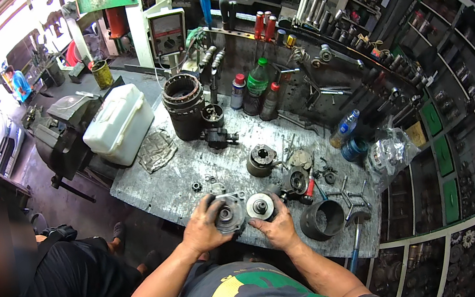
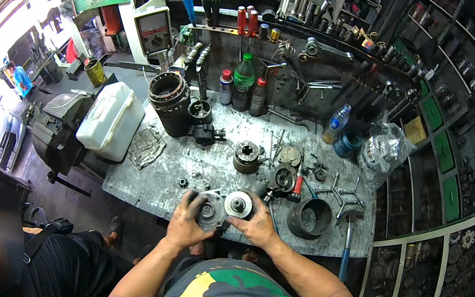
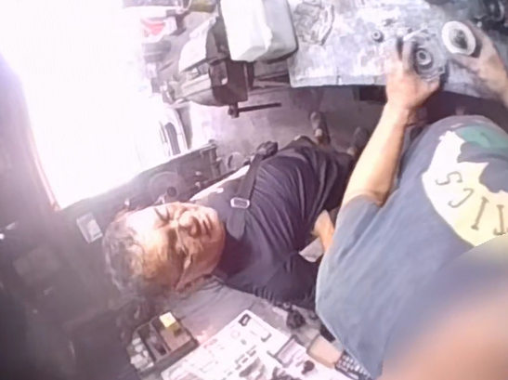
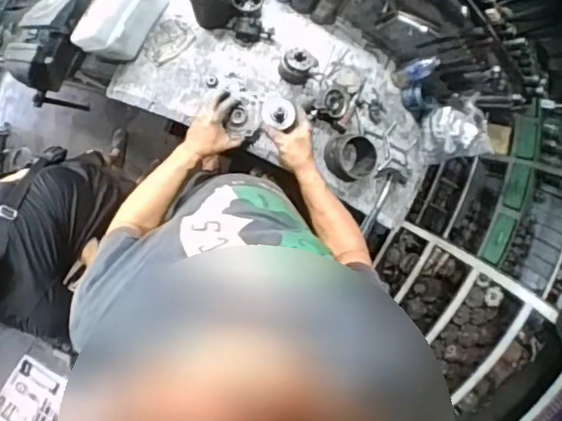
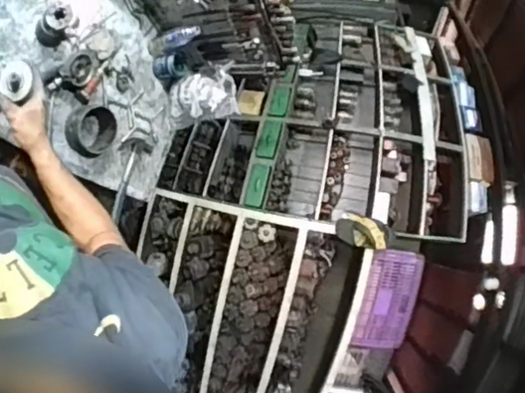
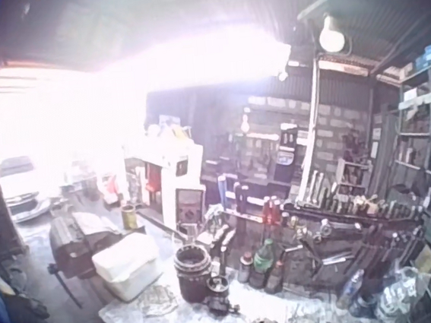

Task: The person assembles small mechanical components on a workbench, using a hammer to tap parts into place and a screwdriver to adjust fasteners. They handle cylindrical housings, bearings, and shafts, occasionally inspecting fit and alignment while a coworker observes nearby.

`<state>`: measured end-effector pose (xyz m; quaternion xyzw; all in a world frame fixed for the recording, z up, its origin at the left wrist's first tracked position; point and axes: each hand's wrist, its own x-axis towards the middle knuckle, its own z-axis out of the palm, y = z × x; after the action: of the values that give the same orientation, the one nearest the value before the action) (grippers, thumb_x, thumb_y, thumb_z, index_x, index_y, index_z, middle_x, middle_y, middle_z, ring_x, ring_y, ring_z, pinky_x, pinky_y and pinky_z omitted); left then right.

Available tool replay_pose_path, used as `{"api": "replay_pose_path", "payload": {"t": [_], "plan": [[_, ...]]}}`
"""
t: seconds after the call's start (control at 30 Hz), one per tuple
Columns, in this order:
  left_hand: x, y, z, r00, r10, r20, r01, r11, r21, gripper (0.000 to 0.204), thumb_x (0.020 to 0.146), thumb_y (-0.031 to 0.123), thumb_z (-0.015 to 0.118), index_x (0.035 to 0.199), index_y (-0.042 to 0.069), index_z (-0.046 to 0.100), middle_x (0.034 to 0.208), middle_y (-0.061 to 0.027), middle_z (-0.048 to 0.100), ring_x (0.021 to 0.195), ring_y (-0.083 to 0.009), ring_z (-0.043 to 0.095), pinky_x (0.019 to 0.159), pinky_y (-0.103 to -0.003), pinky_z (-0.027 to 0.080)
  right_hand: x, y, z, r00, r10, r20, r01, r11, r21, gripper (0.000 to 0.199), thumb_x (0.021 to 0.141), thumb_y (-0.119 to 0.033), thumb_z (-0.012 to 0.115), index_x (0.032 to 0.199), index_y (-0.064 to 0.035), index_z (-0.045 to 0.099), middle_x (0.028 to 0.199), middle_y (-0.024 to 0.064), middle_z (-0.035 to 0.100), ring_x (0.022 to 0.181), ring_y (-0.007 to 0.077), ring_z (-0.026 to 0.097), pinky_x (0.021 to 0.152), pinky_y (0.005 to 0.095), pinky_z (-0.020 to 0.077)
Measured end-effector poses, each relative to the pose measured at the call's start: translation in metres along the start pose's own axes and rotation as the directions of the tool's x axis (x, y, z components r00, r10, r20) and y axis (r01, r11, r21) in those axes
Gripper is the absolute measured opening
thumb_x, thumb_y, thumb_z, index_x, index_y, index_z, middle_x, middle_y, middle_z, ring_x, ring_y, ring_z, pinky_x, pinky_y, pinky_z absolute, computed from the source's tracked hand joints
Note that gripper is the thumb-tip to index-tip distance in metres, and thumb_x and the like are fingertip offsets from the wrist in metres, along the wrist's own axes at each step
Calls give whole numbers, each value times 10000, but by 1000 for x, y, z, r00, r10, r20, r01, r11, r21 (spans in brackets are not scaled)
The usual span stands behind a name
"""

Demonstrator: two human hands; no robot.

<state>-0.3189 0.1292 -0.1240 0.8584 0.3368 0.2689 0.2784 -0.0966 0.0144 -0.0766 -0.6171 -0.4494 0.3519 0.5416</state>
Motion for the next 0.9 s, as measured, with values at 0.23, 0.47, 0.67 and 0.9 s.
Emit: {"api": "replay_pose_path", "payload": {"t": [0.23,0.47,0.67,0.9], "plan": [[7,20,5,972,-155,177,134,983,128,1005,746,502,945,1567,100,526,1653,-265,419,1459,-481,535,1189,-535,494,7,-22,25,954,169,246,-296,643,706,605,953,-123,874,1462,-43,557,1097,52,722,861,162,710,676,295,564],[-9,49,-28,991,-131,-27,98,853,-513,957,814,275,930,1614,26,467,1530,-246,591,1421,-401,602,1193,-482,497,8,-41,37,893,175,414,-445,469,763,498,1041,-285,791,1431,-73,566,1184,63,732,691,119,599,579,273,483],[-6,63,-41,951,-140,-274,3,895,-447,858,784,246,962,1518,7,586,1430,-226,686,1324,-378,686,1122,-441,547,13,-50,37,760,84,645,-632,331,701,424,1106,-383,684,1399,-78,657,1048,10,726,654,85,540,584,257,468],[0,80,-60,922,-182,-340,35,917,-396,649,802,219,929,1361,-22,703,1251,-219,768,1141,-353,771,991,-420,603,5,-49,42,760,163,630,-623,461,632,624,1086,-442,695,1586,-115,515,1080,18,702,832,151,683,633,265,499]]}}
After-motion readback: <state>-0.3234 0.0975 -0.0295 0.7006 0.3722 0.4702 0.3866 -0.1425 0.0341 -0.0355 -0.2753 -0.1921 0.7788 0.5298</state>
